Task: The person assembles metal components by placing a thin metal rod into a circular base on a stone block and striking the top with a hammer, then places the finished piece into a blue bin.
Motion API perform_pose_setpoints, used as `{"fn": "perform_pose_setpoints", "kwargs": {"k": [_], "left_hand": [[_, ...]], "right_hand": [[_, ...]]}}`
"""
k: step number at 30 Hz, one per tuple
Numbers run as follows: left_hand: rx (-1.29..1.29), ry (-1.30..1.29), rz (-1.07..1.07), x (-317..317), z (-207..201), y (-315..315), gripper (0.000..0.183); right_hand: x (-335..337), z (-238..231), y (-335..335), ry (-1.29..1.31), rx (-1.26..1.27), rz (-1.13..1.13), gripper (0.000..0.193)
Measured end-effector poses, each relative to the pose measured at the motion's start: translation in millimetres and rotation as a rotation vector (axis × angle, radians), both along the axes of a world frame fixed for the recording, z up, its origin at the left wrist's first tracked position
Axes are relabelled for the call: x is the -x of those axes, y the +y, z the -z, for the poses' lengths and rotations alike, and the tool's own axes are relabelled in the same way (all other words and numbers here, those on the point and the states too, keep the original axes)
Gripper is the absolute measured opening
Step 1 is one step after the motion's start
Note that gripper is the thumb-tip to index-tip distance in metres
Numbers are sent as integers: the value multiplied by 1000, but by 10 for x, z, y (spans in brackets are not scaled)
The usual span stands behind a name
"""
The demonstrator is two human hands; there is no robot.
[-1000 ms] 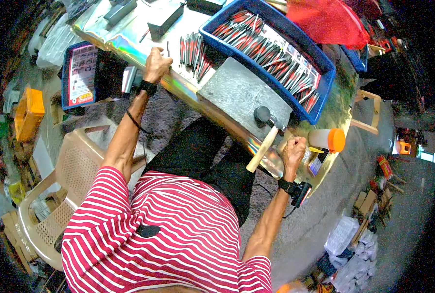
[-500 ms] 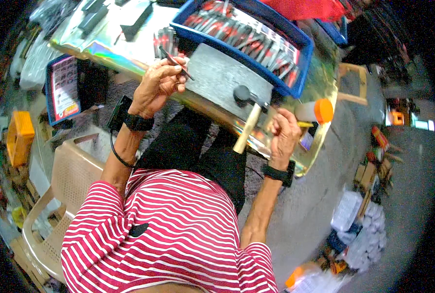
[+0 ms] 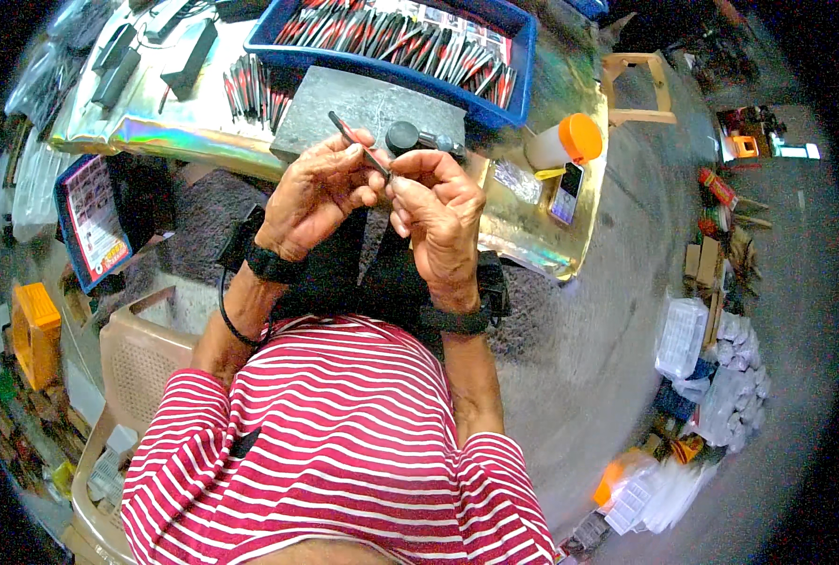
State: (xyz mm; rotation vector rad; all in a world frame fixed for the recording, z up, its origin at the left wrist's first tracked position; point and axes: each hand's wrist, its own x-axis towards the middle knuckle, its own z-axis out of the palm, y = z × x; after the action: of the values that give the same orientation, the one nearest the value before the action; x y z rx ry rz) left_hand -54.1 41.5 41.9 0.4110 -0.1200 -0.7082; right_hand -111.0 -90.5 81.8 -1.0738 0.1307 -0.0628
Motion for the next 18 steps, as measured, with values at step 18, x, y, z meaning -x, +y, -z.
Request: {"fn": "perform_pose_setpoints", "kwargs": {"k": [18], "left_hand": [[69,23,1,28,91,-43,16]], "right_hand": [[35,13,11,-10,30,-17,16]]}}
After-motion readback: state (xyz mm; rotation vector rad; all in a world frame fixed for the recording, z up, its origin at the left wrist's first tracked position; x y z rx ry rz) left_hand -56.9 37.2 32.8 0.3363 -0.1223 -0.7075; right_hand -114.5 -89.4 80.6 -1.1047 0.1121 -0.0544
